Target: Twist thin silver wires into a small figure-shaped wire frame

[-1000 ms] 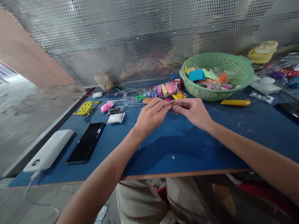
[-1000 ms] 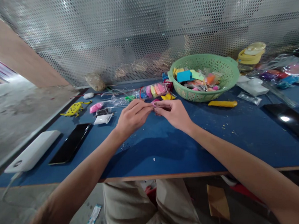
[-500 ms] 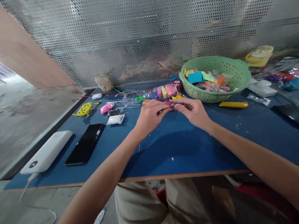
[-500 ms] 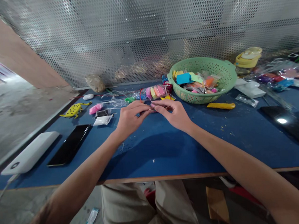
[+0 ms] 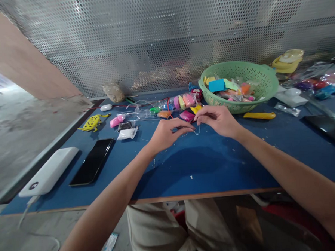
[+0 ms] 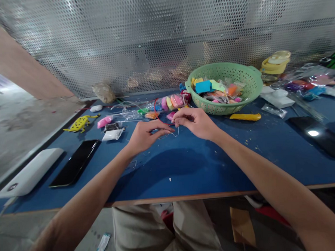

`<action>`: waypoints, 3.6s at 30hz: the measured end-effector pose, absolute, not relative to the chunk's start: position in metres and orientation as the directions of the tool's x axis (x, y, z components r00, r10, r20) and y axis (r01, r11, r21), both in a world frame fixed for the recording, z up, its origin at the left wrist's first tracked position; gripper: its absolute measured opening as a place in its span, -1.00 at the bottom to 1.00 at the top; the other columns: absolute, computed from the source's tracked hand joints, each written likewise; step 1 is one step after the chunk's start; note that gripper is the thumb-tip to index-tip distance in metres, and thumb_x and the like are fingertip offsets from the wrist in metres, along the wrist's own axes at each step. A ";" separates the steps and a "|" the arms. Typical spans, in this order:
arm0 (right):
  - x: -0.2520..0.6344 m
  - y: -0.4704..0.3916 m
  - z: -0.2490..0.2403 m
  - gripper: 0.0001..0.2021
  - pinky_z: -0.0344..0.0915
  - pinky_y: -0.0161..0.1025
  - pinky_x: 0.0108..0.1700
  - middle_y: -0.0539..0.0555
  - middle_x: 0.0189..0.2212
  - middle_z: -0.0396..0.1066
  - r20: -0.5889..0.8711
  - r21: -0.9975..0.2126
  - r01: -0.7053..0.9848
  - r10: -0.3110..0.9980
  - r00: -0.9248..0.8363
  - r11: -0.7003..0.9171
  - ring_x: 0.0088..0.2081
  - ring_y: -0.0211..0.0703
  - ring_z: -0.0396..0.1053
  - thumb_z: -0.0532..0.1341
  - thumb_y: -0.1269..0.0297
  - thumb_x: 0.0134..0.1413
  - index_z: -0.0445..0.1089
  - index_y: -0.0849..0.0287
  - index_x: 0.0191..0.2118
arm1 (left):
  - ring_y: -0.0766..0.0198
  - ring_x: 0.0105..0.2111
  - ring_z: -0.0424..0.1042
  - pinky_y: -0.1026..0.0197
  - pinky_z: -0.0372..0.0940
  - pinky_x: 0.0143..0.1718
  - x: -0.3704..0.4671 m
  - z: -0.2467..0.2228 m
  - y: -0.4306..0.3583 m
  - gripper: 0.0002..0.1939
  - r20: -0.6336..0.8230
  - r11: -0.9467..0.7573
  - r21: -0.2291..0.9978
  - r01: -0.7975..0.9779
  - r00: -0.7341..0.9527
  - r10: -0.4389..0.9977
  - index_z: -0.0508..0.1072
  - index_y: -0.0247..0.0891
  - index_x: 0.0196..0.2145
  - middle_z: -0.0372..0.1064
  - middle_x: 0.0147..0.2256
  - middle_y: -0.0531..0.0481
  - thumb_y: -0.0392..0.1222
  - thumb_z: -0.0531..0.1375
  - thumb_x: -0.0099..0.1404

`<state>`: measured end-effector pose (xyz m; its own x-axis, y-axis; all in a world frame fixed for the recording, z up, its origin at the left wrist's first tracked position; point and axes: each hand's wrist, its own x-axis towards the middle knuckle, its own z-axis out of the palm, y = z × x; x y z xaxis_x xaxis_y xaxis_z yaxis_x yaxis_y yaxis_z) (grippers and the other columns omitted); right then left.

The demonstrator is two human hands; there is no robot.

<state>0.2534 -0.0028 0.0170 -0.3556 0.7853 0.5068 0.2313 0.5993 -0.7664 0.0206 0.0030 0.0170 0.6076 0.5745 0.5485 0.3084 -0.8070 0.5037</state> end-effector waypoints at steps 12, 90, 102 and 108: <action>0.260 -0.004 0.015 -0.71 0.35 -0.08 -0.01 0.07 -0.21 0.57 0.649 -0.248 0.428 0.477 -0.592 0.869 -0.15 -0.10 0.45 0.04 0.29 0.40 0.53 0.04 -0.12 | 0.34 -0.38 0.51 0.30 0.41 -0.32 0.024 0.010 0.002 -0.82 0.503 -0.650 0.731 0.208 0.481 0.718 0.60 -0.25 -0.23 0.58 -0.31 -0.05 -0.10 0.26 0.36; 0.245 -0.010 0.016 -0.72 0.30 -0.28 -0.31 0.01 -0.35 0.42 0.449 -0.852 0.087 0.808 -0.382 0.515 -0.36 -0.27 0.31 0.35 0.27 0.08 0.58 0.13 -0.06 | 0.36 -0.38 0.49 0.31 0.37 -0.29 0.031 0.007 -0.004 -0.88 0.704 -0.757 0.528 0.385 0.300 0.644 0.52 -0.24 -0.26 0.54 -0.35 0.03 -0.14 0.25 0.38; 0.246 -0.006 0.011 -0.67 0.37 -0.24 -0.27 0.00 -0.39 0.49 0.343 -0.930 -0.003 0.868 -0.358 0.367 -0.39 -0.26 0.39 0.48 0.20 -0.11 0.61 0.15 -0.16 | 0.34 -0.32 0.52 0.27 0.43 -0.21 0.032 0.007 -0.004 -0.86 0.594 -0.660 0.701 0.270 0.293 0.749 0.49 -0.26 -0.26 0.53 -0.32 0.01 -0.13 0.23 0.39; 0.242 -0.001 0.003 -0.69 0.39 -0.23 -0.19 0.02 -0.30 0.55 0.278 -0.960 -0.146 0.888 -0.366 0.241 -0.30 -0.24 0.44 0.52 0.18 -0.21 0.60 0.13 -0.27 | 0.35 -0.34 0.49 0.27 0.43 -0.25 0.033 0.005 -0.003 -0.82 0.539 -0.603 0.764 0.231 0.286 0.792 0.49 -0.26 -0.25 0.50 -0.29 -0.01 -0.09 0.23 0.39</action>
